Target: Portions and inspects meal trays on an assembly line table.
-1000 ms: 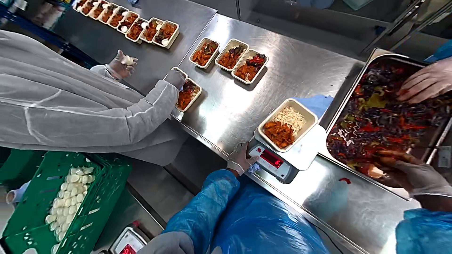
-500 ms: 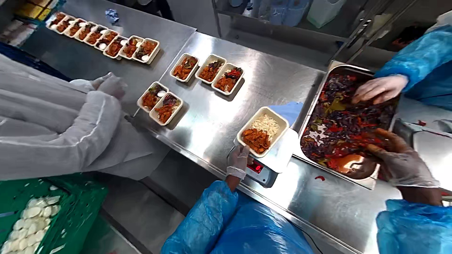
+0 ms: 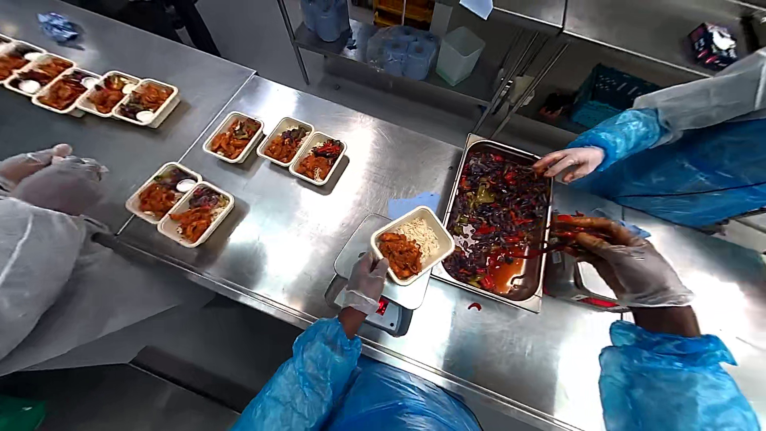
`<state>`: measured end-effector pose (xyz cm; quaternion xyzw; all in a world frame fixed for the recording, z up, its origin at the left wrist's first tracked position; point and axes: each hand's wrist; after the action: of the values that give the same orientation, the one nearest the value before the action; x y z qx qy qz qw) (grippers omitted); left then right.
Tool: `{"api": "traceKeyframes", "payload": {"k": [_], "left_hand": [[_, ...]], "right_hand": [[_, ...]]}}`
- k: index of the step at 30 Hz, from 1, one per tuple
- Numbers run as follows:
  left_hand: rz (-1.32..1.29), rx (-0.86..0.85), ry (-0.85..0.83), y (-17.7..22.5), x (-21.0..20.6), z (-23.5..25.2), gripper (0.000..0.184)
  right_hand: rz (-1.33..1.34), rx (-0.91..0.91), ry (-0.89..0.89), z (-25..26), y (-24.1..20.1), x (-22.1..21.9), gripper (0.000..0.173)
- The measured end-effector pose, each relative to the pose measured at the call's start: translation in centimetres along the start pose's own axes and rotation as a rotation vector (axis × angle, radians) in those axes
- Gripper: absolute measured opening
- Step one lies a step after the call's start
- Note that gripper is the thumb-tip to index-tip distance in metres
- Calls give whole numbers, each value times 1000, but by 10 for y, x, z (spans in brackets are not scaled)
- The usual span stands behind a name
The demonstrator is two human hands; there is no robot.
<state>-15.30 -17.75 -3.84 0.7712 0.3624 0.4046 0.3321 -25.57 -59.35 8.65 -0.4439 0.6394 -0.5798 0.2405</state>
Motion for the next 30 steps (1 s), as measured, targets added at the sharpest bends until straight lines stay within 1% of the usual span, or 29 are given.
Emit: {"api": "traceKeyframes", "payload": {"k": [3,6,9,11,12,15,17,20,22,24,26,28,30], "left_hand": [[1,26,-106,36,-23,13,29],[37,-5,-228,61,-40,9,34],[130,-58,-265,91,-57,8,32],[167,-11,-338,125,-54,-4,31],[177,22,-388,136,-57,-3,32],[186,-5,-474,129,-88,18,37],[172,-1,-517,134,-96,14,36],[94,-42,-513,145,-86,-14,32],[54,-56,-531,144,-82,-19,31],[21,-65,-541,139,-79,-18,31],[-16,-76,-549,129,-77,-11,30],[-66,-84,-562,116,-73,-2,27],[-105,-126,-519,105,-62,-8,23]], "right_hand": [[13,20,5,2,-1,9,30],[31,24,4,4,1,18,30],[1,18,27,4,-4,21,28],[6,28,23,6,-6,25,28],[2,35,21,5,-8,25,28],[-2,41,15,0,-19,20,28],[-19,46,-6,-5,-23,15,29],[-95,45,-29,-11,-16,1,30],[-192,34,-53,-15,-9,-15,30],[-321,41,-122,-17,-3,-30,29],[-511,133,-224,-15,4,-44,27],[-727,297,-351,-9,13,-57,22],[-915,408,-476,1,15,-74,21]]}}
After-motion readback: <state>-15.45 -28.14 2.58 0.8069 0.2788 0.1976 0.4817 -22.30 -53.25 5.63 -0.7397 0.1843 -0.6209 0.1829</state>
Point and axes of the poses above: each hand's wrist, its own z-axis towards the middle knuckle, its own x-axis out of the back of the hand, y = z × x, and after that the axes turned 3 degrees about x, right-handed
